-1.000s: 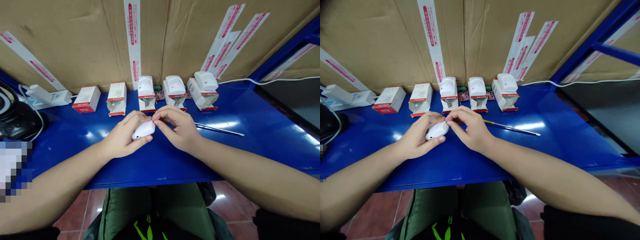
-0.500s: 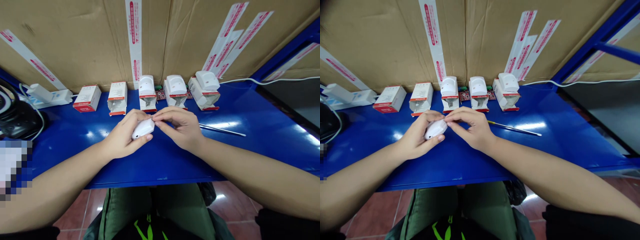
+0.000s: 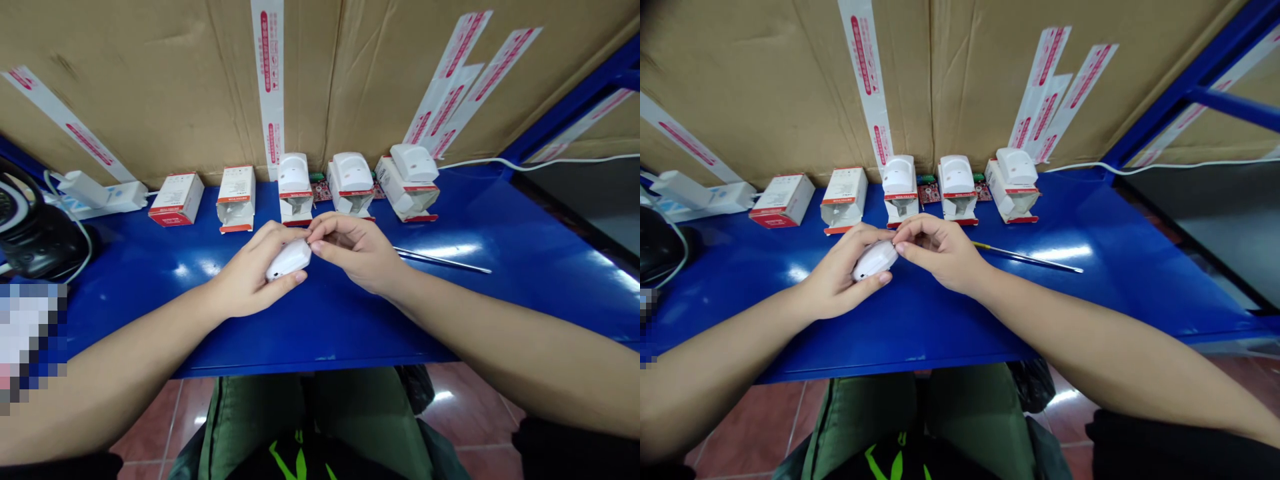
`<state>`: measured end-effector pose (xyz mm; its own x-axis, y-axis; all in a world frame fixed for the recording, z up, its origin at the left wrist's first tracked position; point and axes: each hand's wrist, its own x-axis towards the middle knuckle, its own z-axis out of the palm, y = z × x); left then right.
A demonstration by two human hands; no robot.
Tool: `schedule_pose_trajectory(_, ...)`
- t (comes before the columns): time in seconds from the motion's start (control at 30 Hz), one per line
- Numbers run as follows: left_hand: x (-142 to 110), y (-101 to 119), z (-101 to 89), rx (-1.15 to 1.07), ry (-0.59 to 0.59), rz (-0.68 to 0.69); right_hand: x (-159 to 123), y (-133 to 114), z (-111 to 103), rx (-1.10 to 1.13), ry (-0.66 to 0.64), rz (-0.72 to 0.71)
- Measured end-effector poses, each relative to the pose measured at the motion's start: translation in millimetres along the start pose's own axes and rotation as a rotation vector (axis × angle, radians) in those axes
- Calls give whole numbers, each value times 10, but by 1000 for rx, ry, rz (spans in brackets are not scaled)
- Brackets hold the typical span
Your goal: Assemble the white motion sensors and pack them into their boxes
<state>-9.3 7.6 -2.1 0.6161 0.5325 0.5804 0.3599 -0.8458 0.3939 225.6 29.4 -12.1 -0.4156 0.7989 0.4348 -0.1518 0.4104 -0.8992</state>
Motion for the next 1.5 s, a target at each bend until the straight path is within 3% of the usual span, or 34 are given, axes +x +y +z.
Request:
schedule_pose_trajectory(0.2, 6, -1, -9, 9, -16, 4, 8, -25, 19, 139, 0, 156)
schedule_pose_trajectory(0.57, 16, 0, -14, -6, -19, 25, 6, -43, 32, 245, 32, 242)
schedule_pose_trajectory(0.83, 24, 19, -35, -46, -64, 54, 47, -96, -35, 287, -85, 364)
schedule_pose_trajectory(0.93, 22, 4, -70, -19, -65, 46, 86, -148, -189, 60, -100, 283)
schedule_pose_trajectory(1.07, 15, -42, -163, 38, -117, 18, 97, -200, -513, -699, -36, 56)
schedule_pose_trajectory(1.17, 10, -85, -230, 46, -191, -4, 51, -151, -670, -1036, -101, 85)
schedule_pose_trajectory(1.37, -13, -169, -282, 44, -274, -45, -18, -97, -711, -1273, -228, 105)
schedule_pose_trajectory(1.5, -26, -201, -297, 37, -297, -62, -23, -607, -784, -1036, -387, 213)
